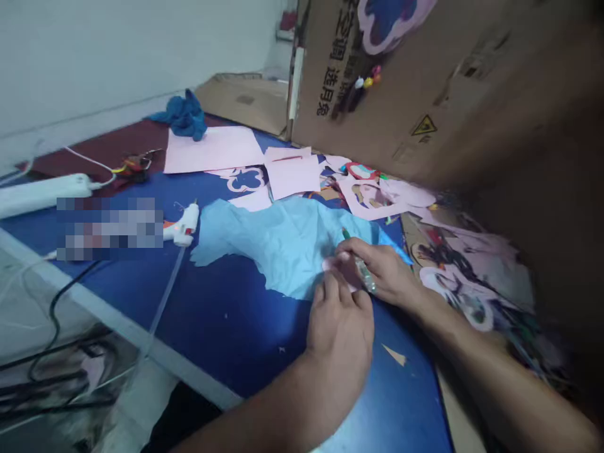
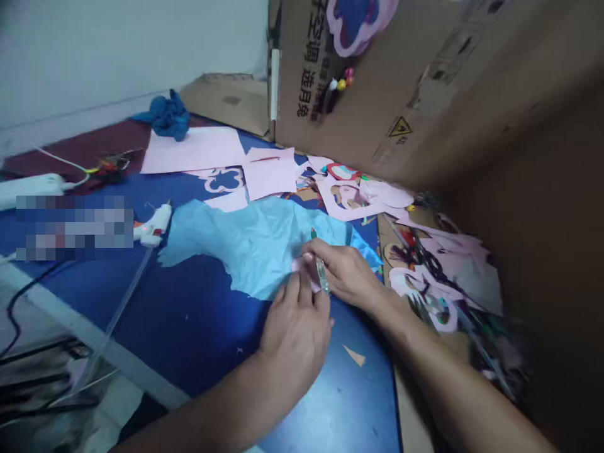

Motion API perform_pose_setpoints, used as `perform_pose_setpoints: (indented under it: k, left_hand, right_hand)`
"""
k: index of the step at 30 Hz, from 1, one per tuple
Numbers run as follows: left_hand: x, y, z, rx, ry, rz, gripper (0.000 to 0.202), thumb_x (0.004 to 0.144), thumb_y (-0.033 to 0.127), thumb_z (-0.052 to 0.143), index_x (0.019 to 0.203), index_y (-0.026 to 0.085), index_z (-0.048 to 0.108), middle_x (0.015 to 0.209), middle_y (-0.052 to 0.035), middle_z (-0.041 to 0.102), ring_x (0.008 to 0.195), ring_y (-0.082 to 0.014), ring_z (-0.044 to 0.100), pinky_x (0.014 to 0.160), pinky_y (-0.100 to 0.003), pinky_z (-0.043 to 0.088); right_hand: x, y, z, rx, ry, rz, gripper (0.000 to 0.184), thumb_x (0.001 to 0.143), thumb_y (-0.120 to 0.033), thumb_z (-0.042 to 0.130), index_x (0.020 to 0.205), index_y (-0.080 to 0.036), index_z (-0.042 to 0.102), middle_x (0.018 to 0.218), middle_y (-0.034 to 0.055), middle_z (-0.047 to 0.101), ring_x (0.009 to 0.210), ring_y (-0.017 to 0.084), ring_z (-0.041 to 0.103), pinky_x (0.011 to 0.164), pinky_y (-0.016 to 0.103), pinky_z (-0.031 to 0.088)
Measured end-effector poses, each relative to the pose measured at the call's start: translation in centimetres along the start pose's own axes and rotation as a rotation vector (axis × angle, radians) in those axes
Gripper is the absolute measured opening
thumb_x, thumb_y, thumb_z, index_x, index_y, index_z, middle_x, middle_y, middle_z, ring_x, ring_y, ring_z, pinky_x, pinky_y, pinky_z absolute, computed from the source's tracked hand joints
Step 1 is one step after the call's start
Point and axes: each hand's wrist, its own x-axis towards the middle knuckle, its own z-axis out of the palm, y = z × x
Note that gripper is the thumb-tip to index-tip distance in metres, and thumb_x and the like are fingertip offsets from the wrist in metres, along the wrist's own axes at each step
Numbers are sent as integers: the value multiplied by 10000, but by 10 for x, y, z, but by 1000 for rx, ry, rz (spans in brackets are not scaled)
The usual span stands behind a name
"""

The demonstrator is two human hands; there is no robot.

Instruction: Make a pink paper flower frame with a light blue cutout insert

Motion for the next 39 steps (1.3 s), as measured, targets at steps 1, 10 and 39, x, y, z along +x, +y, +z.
perform_pose_setpoints:
  k: [1,10,39]
  left_hand:
    - [0,1,1,-6,-8,-10,557,971,356,712,1433,45,682,1534,-290,613,1420,-399,597,1070,-468,529]
    - [1,1,6,-76,-95,-23,417,1000,386,689,1295,94,728,1508,-286,637,1430,-402,583,1085,-496,507]
    - [2,-3,3,-121,-132,-17,368,1015,371,656,1289,129,699,1544,-255,618,1441,-386,559,1090,-502,493]
  right_hand:
    - [0,-2,0,22,59,-7,442,1129,-533,452,1203,-218,752,927,64,813,713,212,752,635,315,523]
    - [2,-2,9,188,352,192,302,1055,-441,643,896,-221,776,967,75,797,757,221,738,631,320,550]
    - [6,0,10,107,327,142,460,1021,-327,652,576,-214,620,851,65,740,688,179,682,548,288,453]
